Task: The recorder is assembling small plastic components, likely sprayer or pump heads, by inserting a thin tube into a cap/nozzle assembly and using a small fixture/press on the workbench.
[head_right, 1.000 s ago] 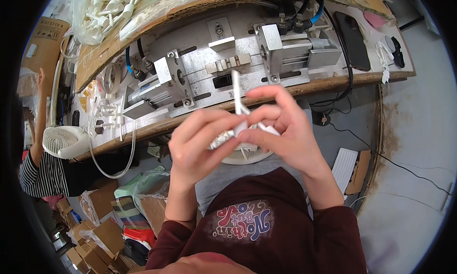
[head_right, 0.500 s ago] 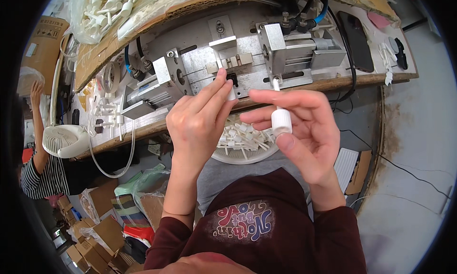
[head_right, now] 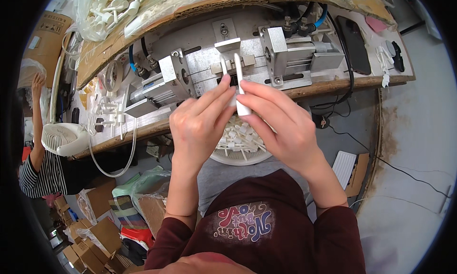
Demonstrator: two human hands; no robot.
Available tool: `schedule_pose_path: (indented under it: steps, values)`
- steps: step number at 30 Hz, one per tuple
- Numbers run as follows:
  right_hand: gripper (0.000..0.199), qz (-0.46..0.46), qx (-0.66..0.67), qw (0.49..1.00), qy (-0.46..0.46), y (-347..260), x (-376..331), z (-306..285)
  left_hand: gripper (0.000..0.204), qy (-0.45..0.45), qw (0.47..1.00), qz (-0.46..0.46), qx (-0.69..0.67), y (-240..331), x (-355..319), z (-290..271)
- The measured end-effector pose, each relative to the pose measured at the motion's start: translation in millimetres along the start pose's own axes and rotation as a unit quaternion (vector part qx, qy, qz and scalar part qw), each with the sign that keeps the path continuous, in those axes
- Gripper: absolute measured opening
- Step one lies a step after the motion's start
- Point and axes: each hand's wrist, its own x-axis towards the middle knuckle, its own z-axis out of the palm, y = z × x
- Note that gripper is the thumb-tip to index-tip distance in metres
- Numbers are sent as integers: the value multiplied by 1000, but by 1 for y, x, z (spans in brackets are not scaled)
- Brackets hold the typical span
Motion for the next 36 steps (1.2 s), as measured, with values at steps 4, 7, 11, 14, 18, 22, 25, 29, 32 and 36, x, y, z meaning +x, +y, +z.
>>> schedule_pose_path:
  steps: [4, 7, 11, 14, 18, 22, 25, 29, 32, 36]
  values:
    - [29, -79, -111, 989, -50, 16, 9, 15, 28, -87, 991, -9, -100, 1, -25, -19]
    - [28, -103, -194, 972, -83, 10, 17, 21, 27, -165, 973, -26, -159, 3, -47, -23]
    - [24, -84, -230, 965, -97, 1, 25, 24, 26, -213, 957, -52, -188, 5, -75, -9]
    - [21, -79, -240, 961, -112, -2, 27, 22, 26, -244, 951, -63, -179, 3, -92, 6]
    - [20, -80, -237, 961, -117, -3, 27, 21, 26, -242, 952, -74, -172, 2, -114, 31]
    - [17, -117, -235, 961, -91, 8, 21, 24, 41, -185, 969, -102, -127, 5, -135, 40]
    - [21, -66, -129, 987, -72, 17, 19, 20, 56, -171, 970, -137, -102, 6, -160, 35]
    - [22, -15, 28, 992, -122, 8, 2, 7, 59, -186, 963, -187, -57, 13, -195, 20]
    - [23, -43, 96, 974, -202, 4, -34, 15, 56, -183, 958, -214, -43, 21, -221, 17]
    - [22, 23, 93, 969, -229, 34, -97, 48, 51, -197, 963, -183, -23, 27, -249, 34]
